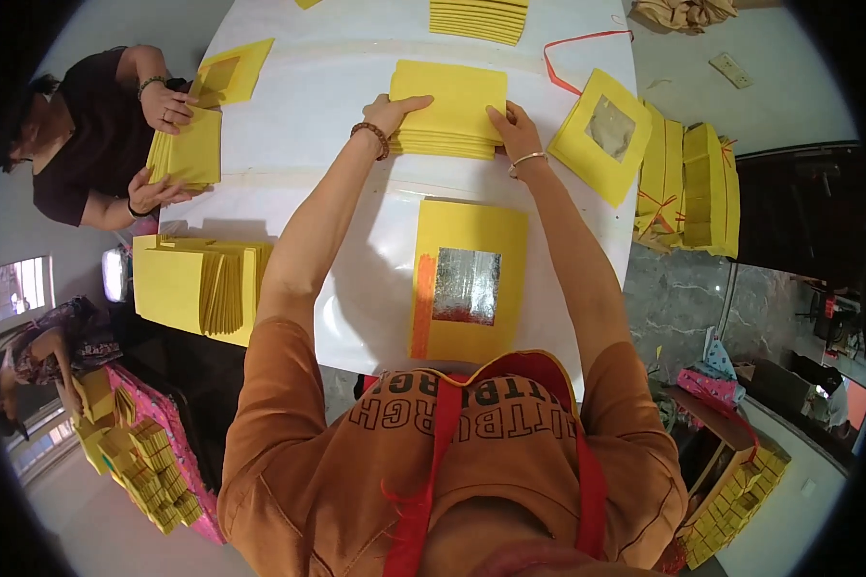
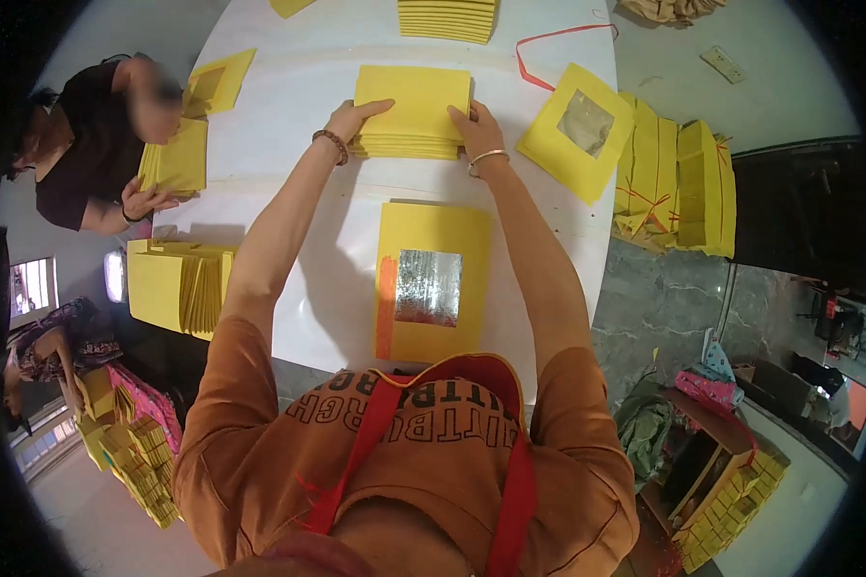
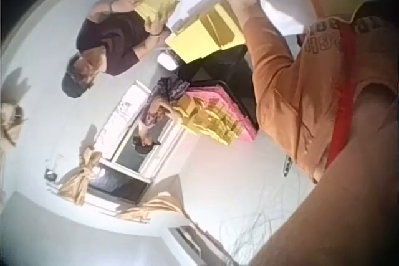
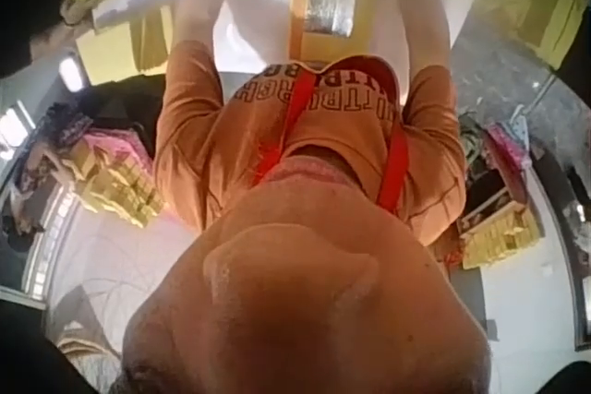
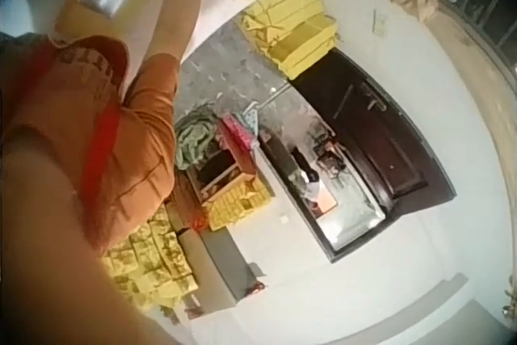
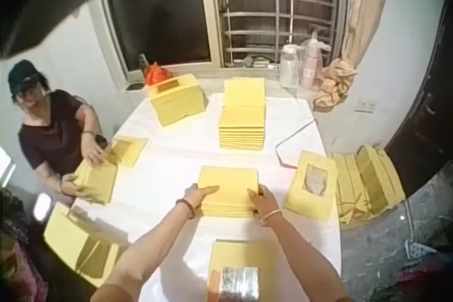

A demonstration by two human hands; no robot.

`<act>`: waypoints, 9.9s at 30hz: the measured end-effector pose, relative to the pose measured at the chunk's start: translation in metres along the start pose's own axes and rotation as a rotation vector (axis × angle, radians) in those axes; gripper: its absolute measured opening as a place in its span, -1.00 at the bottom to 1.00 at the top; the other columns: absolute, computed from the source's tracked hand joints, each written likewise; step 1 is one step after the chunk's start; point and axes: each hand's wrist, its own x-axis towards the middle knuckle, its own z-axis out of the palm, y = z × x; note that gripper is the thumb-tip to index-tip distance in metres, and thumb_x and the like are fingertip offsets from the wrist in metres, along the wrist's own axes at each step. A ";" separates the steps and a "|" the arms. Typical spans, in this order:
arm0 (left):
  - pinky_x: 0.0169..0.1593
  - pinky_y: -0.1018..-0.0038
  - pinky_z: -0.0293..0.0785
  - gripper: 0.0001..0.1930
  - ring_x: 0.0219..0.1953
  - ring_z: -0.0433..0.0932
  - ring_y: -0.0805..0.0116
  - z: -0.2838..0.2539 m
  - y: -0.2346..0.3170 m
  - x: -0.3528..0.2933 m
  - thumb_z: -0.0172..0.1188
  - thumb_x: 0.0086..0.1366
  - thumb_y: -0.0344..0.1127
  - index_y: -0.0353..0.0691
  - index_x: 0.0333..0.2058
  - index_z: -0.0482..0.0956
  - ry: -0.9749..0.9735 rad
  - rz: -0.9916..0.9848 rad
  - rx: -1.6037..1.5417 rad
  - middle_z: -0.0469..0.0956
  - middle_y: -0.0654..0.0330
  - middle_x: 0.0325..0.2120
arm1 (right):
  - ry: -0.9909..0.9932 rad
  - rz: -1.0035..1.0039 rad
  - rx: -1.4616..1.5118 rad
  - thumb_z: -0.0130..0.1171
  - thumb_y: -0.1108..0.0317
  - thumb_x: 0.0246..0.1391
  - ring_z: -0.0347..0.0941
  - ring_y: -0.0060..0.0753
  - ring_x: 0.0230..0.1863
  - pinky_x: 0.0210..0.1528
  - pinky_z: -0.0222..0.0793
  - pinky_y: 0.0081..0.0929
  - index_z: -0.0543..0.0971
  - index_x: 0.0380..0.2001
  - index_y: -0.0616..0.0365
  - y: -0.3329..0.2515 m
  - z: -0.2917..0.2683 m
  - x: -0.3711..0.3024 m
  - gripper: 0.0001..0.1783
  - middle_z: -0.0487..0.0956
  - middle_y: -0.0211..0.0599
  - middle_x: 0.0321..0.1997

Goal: Folding and stacking yellow ritual paper with gold foil inserts.

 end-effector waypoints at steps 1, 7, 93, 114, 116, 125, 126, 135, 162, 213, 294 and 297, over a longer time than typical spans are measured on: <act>-0.25 0.41 0.53 -0.28 -0.27 0.54 0.20 0.001 0.002 0.000 0.40 -0.12 -0.14 -0.53 -0.08 0.30 0.140 0.025 0.114 0.43 -0.06 -0.20 | -0.003 0.002 0.001 0.20 0.19 -0.02 0.41 -0.53 -0.19 -0.16 0.35 -0.56 0.36 0.02 0.25 0.001 0.000 0.000 -0.44 0.50 -0.29 -0.14; -0.13 0.40 0.48 -0.20 -0.17 0.48 0.24 0.005 -0.009 -0.012 0.40 -0.11 -0.19 -0.47 -0.01 0.13 0.025 0.190 -0.113 0.36 -0.06 -0.13 | -0.056 -0.011 0.079 0.23 0.23 -0.05 0.40 -0.48 -0.10 -0.13 0.35 -0.56 0.28 0.08 0.26 0.003 -0.006 -0.004 -0.36 0.44 -0.25 -0.03; 0.07 0.34 0.33 0.03 0.00 0.38 0.09 0.036 -0.034 0.006 0.50 -0.32 -0.33 -0.20 0.14 0.03 -0.026 0.807 0.453 0.42 0.06 -0.10 | -0.299 -0.161 -0.162 0.43 0.55 -0.47 0.21 -0.46 0.08 0.11 0.26 -0.45 -0.03 0.16 0.07 -0.018 -0.015 0.007 0.11 0.26 -0.35 0.08; 0.10 0.29 0.29 0.17 0.06 0.32 0.06 0.034 -0.033 -0.003 0.52 -0.36 -0.37 -0.29 0.19 -0.13 -0.197 0.648 0.418 0.33 0.00 0.00 | -0.388 -0.267 -0.087 0.37 0.56 -0.36 0.43 -0.48 -0.15 -0.12 0.40 -0.51 0.46 -0.17 0.21 -0.029 -0.015 0.005 -0.45 0.52 -0.33 -0.17; 0.10 0.30 0.29 0.14 0.08 0.30 0.09 0.036 -0.044 -0.004 0.51 -0.35 -0.36 -0.32 0.17 -0.10 -0.180 0.774 0.252 0.31 0.00 0.01 | -0.384 -0.267 -0.094 0.36 0.57 -0.36 0.44 -0.47 -0.17 -0.13 0.40 -0.51 0.46 -0.17 0.21 -0.028 -0.014 0.002 -0.46 0.53 -0.33 -0.17; 0.06 0.37 0.31 -0.06 0.02 0.33 0.20 0.052 -0.058 0.002 0.43 -0.14 -0.34 -0.38 0.12 -0.04 -0.030 0.802 0.154 0.31 0.02 -0.04 | -0.337 -0.235 -0.064 0.35 0.57 -0.36 0.41 -0.48 -0.12 -0.09 0.38 -0.49 0.43 -0.12 0.19 -0.027 -0.013 -0.002 -0.41 0.50 -0.33 -0.15; 0.05 0.37 0.32 -0.11 -0.01 0.35 0.22 0.052 -0.056 0.001 0.39 -0.09 -0.35 -0.37 0.12 -0.03 -0.018 0.742 0.152 0.32 0.04 -0.04 | -0.320 -0.261 -0.085 0.33 0.57 -0.32 0.38 -0.47 -0.07 -0.06 0.36 -0.48 0.38 -0.07 0.19 -0.027 -0.011 -0.002 -0.38 0.47 -0.31 -0.09; -0.07 0.43 0.41 -0.53 -0.08 0.42 0.33 0.057 -0.009 -0.038 0.02 0.23 -0.06 -0.32 -0.03 0.33 -0.184 0.161 -0.966 0.44 0.14 -0.14 | -0.353 0.002 0.579 -0.31 -0.32 0.07 0.21 -0.27 0.13 0.16 0.11 -0.28 -0.03 0.24 0.07 -0.037 -0.014 -0.016 -0.15 0.26 -0.20 0.16; -0.23 0.31 0.25 -0.35 -0.28 0.34 0.45 0.022 0.028 0.016 -0.14 0.11 0.32 -0.19 -0.15 0.42 0.111 0.179 0.099 0.43 0.26 -0.31 | -0.322 0.239 0.414 0.07 -0.03 0.02 0.35 -0.36 0.03 0.00 0.31 -0.39 0.35 0.01 0.10 -0.059 -0.014 0.033 -0.43 0.42 -0.32 -0.01; -0.16 0.33 0.41 -0.60 -0.16 0.46 0.22 0.042 0.044 0.079 0.11 0.05 -0.35 -0.18 -0.07 0.39 0.081 1.476 1.368 0.49 0.12 -0.18 | -0.260 -0.223 0.229 0.20 0.45 -0.07 0.16 -0.33 0.21 0.20 0.10 -0.41 -0.03 0.25 0.17 -0.017 -0.027 0.059 -0.14 0.05 -0.22 0.28; 0.25 0.17 -0.10 -0.58 0.18 0.03 -0.02 0.012 0.024 0.110 -0.23 0.30 0.01 0.13 0.08 0.35 0.076 1.087 1.240 0.18 0.17 0.16 | -0.144 -0.715 -1.098 -0.21 -0.03 0.16 -0.05 -0.25 0.33 0.18 0.00 0.09 0.32 0.11 -0.15 -0.022 -0.018 0.094 -0.51 0.17 -0.39 0.28; 0.27 0.18 -0.11 -0.57 0.19 0.00 -0.08 0.011 0.024 0.121 -0.27 0.31 0.01 0.13 0.10 0.31 0.048 1.145 1.198 0.13 0.14 0.18 | -0.136 -0.754 -0.983 -0.19 -0.04 0.14 -0.07 -0.25 0.33 0.19 0.02 0.05 0.31 0.12 -0.15 -0.020 -0.019 0.093 -0.50 0.15 -0.38 0.28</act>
